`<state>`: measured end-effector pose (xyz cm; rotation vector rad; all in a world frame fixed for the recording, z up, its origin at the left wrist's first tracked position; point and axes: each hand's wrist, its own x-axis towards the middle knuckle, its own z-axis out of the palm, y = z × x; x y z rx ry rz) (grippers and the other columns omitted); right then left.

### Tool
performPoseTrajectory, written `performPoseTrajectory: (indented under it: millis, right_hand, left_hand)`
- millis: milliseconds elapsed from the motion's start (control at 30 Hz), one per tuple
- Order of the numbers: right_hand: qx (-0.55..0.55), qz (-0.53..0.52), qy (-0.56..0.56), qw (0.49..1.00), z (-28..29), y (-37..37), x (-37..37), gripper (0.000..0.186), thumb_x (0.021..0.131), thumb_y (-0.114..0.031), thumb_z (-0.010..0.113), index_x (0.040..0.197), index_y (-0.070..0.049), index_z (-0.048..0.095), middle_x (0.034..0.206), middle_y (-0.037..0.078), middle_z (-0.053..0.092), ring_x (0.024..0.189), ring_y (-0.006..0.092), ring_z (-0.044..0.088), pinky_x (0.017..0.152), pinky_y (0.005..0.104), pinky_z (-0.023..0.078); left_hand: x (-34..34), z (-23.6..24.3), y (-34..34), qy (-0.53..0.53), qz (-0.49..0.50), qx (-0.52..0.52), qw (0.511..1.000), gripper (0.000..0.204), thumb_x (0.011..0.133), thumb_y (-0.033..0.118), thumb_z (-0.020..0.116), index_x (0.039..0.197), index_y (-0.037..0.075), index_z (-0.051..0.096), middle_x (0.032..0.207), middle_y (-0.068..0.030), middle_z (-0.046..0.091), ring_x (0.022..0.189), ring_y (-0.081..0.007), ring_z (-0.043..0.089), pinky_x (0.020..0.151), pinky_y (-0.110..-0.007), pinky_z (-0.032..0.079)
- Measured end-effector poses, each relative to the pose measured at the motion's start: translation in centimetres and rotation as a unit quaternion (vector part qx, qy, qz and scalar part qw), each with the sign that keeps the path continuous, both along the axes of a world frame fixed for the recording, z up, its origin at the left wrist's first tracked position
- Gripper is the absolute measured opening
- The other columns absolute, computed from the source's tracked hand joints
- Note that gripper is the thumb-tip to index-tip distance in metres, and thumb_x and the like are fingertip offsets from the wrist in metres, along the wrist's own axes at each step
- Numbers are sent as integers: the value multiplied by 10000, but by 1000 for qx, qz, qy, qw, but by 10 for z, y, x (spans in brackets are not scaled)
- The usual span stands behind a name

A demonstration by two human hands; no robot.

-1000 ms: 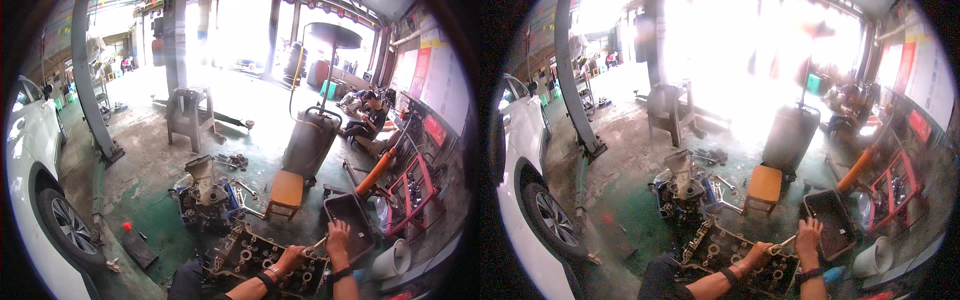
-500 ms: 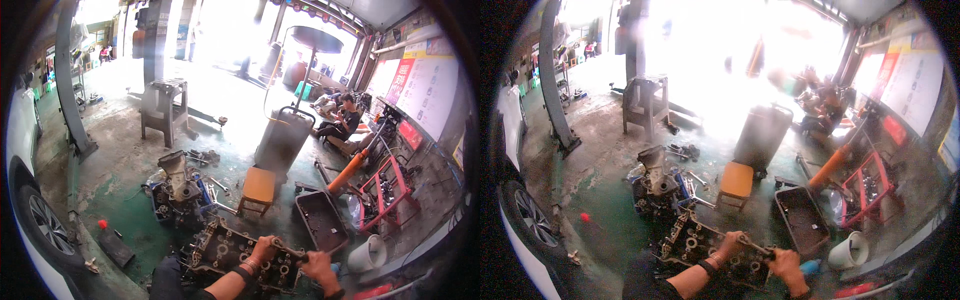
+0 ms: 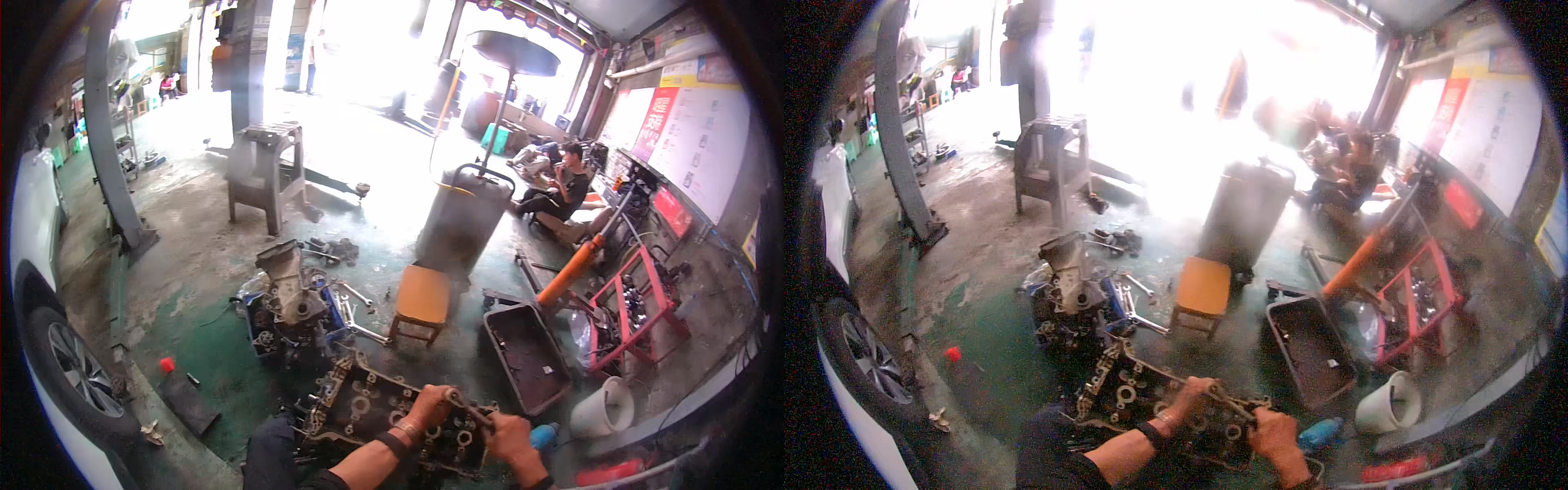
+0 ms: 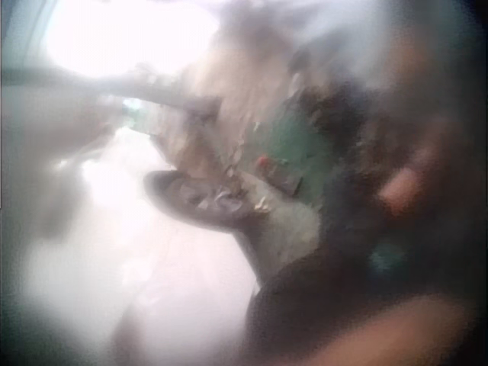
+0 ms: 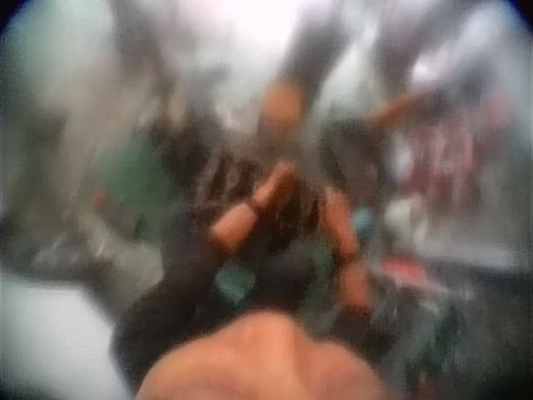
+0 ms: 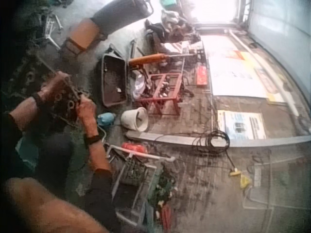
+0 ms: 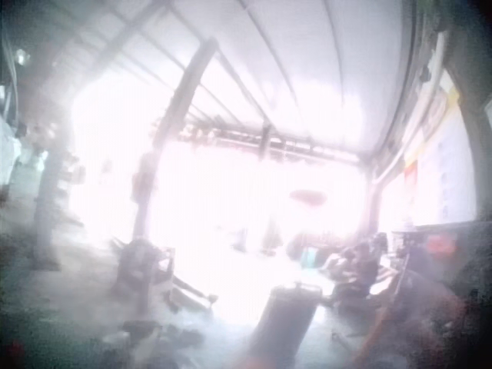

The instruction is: The person uses a wrench to tighten bolts on a disassembled engine block resting on their lap. They repeatedly reposition the wrench and apply torque to multiple bolt locations while seated in a workshop.

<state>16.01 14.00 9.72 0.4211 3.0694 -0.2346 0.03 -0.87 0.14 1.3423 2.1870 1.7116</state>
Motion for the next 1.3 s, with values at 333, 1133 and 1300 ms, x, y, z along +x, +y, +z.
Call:
performPoseTrajectory:
  millis: [333,1133,1300]
  right_hand:
    - [115,36,258,959,-20,42,-111,187,766,-31,588,949,-37,628,985,179,602,1007,375,546,932,500,394]
    - [-177,-42,-68,981,7,-80,30,517,827,-456,692,1020,-7,522,763,242,662,757,430,668,686,532,525]
    - [-125,-27,13,992,4,-69,28,363,786,-298,730,998,-46,577,724,221,643,715,439,634,626,505,502]
  left_hand:
    - [4,-12,6,-25,-4,-6,1000,186,745,5,673,928,-27,671,804,-215,667,705,-328,663,637,-380,529]
    - [31,17,2,-12,226,46,973,191,771,78,714,731,26,535,669,-155,557,595,-346,563,547,-366,453]
    - [19,18,2,-19,162,63,985,255,848,136,670,646,36,551,623,-178,570,594,-383,585,516,-409,456]
